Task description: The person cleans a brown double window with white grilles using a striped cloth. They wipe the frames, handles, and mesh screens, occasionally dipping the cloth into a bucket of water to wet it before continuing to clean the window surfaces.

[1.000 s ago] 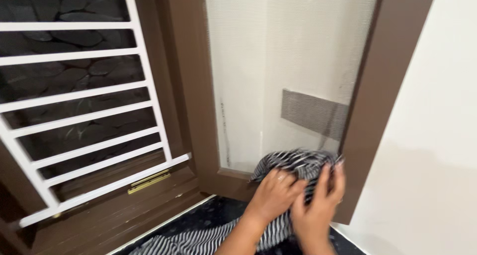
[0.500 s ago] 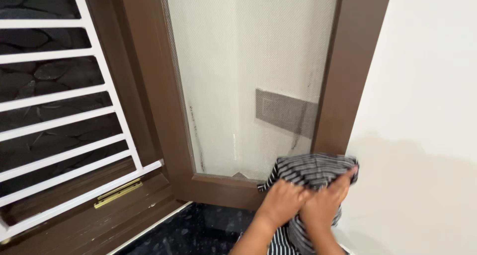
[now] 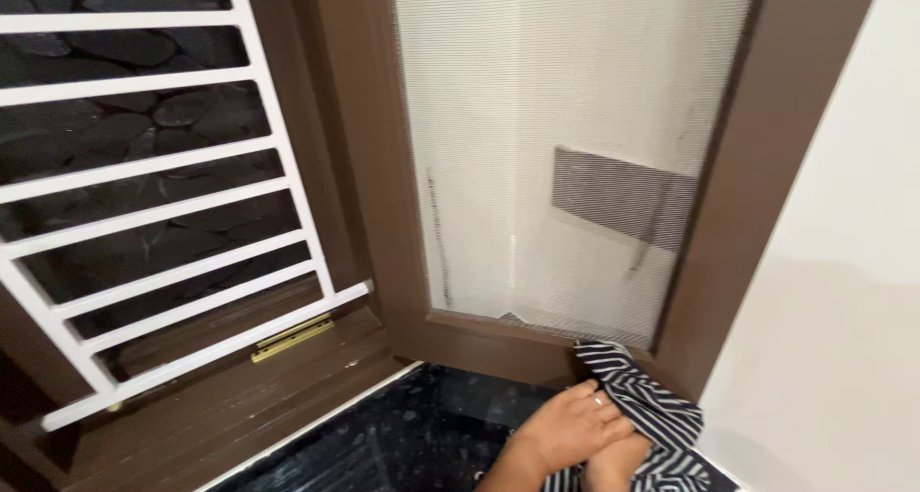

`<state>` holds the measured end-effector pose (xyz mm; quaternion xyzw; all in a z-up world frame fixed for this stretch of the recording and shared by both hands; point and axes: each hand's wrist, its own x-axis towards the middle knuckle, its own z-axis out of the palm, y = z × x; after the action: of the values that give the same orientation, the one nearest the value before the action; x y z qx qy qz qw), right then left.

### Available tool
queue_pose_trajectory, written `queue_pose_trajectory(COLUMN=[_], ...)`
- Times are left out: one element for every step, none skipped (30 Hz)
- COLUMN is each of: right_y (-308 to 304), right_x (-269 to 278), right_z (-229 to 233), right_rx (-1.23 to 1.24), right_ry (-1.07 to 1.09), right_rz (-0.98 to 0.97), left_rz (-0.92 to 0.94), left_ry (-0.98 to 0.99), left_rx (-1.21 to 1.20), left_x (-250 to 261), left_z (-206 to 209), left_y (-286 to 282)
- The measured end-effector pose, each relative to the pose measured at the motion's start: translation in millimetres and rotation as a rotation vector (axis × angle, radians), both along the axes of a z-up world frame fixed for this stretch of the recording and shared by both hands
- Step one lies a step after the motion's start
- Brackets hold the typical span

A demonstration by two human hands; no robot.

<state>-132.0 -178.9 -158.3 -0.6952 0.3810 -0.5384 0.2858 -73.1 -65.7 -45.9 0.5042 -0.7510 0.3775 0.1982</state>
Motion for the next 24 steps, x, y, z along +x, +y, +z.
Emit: queue_pose_trajectory(right_y=[8,16,26,34,37,43,44,46,51,61,74,90,107,125,143,159,174,186,195,202,205,208,207,204], right_x=[4,9,10,12,13,16,21,28,40,56,71,88,107,125,142,161,178,194,209,224,234,246,251,254], right_z=[5,12,18,25,33,36,37,35,30,21,12,3,-4,-9,-13,-13,-11,-8,-2,5,9,13,15,17], right_rx=[0.08,0.161,0.246,0.333,0.402,0.462,0.522,0.58,0.642,0.702,0.766,0.82,0.873,0.924,0.972,1.018,1.06,1.115,1.168,1.235,1.258,1.281,1.299,1.327], right_ry=[-0.148,-0.296,-0.439,-0.581,-0.674,-0.725,-0.76,-0.79,-0.794,-0.798,-0.799,-0.784,-0.776,-0.761,-0.746,-0.73,-0.709,-0.684,-0.654,-0.623,-0.596,-0.569,-0.54,-0.53], right_rz=[0.041,0.081,0.12,0.157,0.167,0.182,0.202,0.219,0.26,0.303,0.346,0.398,0.449,0.5,0.557,0.615,0.667,0.714,0.758,0.801,0.837,0.873,0.902,0.934], left_rz=[0.022,0.045,0.064,0.083,0.097,0.087,0.077,0.068,0.063,0.057,0.052,0.1,0.151,0.208,0.262,0.34,0.418,0.506,0.599,0.691,0.71,0.729,0.741,0.778], left_ry=[0.0,0.0,0.012,0.024,0.034,0.043,0.051,0.059,0.061,0.063,0.064,0.12,0.17,0.2,0.231,0.239,0.248,0.236,0.217,0.197,0.195,0.193,0.195,0.227], left_rx=[0.019,0.038,0.077,0.115,0.151,0.14,0.126,0.112,0.118,0.125,0.131,0.132,0.135,0.154,0.175,0.12,0.064,0.082,0.097,0.111,0.095,0.08,0.061,0.103], left_x=[0,2,3,4,6,8,11,14,21,33,47,62,81,103,122,136,147,155,166,176,179,183,185,187], left_z=[0,0,-1,-1,-1,-2,-2,-2,-3,-4,-7,-10,-14,-14,-16,-19,-22,-23,-21,-17,-17,-16,-16,-14], left_y=[3,4,6,7,9,13,14,15,20,30,43,61,83,103,122,143,162,176,189,201,210,218,221,220])
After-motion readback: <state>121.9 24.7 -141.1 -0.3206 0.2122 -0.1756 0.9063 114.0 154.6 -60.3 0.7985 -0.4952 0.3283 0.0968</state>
